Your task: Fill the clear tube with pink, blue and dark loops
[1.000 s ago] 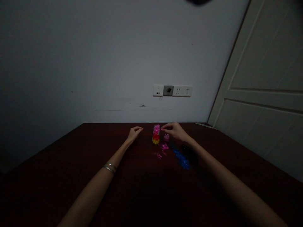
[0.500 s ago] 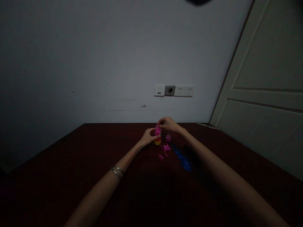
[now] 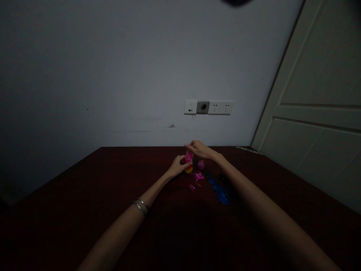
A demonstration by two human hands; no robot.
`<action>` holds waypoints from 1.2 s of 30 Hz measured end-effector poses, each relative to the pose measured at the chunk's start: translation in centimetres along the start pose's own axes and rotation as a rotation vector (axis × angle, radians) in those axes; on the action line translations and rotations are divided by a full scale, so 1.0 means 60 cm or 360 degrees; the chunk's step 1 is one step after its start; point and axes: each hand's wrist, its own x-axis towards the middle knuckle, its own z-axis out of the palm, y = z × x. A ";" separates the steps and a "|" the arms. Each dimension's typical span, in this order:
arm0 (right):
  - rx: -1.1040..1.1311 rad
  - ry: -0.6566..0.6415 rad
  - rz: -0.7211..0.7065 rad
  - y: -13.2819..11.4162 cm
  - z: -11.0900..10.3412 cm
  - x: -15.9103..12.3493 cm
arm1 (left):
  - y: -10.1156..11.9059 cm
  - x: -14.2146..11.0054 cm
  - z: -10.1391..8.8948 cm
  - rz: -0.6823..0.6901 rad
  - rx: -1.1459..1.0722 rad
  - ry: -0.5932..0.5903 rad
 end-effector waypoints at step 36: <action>0.0270 -0.0002 0.0313 0.070 -0.008 -0.162 | 0.115 -0.058 -0.089 0.0149 0.0343 -0.0960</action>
